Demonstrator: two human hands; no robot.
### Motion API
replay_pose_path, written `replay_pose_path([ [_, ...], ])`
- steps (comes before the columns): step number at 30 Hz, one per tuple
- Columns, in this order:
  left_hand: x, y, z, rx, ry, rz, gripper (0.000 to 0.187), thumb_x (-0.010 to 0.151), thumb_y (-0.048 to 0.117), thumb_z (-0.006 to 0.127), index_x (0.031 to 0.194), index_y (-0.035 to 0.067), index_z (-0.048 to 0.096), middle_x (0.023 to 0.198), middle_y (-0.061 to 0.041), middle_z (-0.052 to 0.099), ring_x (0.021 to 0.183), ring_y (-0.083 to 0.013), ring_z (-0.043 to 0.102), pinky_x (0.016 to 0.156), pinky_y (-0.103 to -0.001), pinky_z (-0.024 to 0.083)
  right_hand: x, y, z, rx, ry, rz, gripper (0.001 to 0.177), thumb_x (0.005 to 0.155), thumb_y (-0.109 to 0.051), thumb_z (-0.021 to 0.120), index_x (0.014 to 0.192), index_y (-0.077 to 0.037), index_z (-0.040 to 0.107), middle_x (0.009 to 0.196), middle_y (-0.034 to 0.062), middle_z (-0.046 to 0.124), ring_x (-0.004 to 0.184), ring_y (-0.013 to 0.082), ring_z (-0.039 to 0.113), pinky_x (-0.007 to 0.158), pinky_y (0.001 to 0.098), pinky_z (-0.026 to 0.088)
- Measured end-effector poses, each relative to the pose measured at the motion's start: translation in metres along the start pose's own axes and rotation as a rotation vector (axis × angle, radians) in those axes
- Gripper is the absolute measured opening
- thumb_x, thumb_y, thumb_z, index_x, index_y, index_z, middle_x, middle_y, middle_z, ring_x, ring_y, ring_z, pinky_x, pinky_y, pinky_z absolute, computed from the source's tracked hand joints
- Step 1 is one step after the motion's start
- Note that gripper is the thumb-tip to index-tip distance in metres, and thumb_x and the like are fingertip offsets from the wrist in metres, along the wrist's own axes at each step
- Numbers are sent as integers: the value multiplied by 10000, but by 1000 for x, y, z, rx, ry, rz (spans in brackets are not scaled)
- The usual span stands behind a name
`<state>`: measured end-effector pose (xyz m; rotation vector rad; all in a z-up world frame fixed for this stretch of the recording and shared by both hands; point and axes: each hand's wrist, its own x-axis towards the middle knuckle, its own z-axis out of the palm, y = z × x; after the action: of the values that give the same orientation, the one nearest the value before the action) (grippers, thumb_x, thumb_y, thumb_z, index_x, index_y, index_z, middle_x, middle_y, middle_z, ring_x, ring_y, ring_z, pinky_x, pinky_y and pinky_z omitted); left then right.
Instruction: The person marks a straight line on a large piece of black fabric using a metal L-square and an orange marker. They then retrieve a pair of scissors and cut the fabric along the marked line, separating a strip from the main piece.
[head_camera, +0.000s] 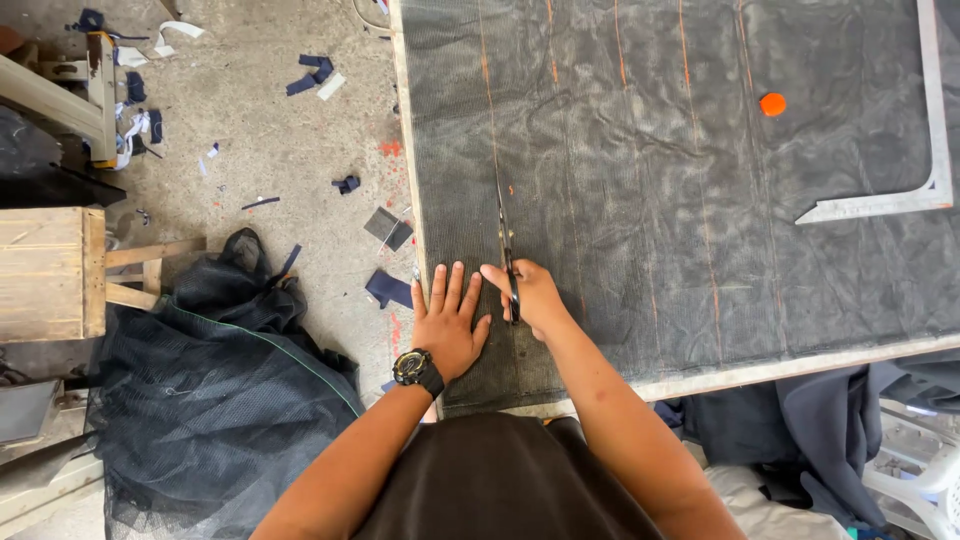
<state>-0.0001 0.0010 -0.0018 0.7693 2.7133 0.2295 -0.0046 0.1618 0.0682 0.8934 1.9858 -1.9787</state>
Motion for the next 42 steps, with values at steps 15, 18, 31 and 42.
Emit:
replay_pose_path([
  [15,1,1,-1,-16,-16,1,702,1028,567,271,1637,244,138,1716,-68,33,1562,-340,-25,1209,-638,-104,27,-24,1,-141,8,51,468,930,-356,783,1086,60,636,546,80,584,386,164,596,360,224,464],
  [18,1,0,1,-22,-11,9,702,1030,563,270,1638,242,131,1716,-72,15,1560,-345,-39,1206,-642,-95,30,-45,3,-104,24,29,553,911,-379,790,1126,97,610,553,70,569,400,162,598,400,233,493],
  [31,19,18,-21,-82,244,-34,652,967,636,403,1349,148,608,1545,-140,453,1518,-346,260,1154,-752,-22,35,-59,-10,-106,-40,66,409,918,-362,777,937,21,634,529,59,552,393,146,584,372,223,484],
  [42,60,34,-53,-36,-148,-140,989,873,749,451,1640,232,101,1713,-128,-60,1553,-388,-146,1157,-746,-69,49,-36,-10,-98,-21,35,489,905,-423,791,962,42,652,528,95,586,379,185,607,347,275,496],
])
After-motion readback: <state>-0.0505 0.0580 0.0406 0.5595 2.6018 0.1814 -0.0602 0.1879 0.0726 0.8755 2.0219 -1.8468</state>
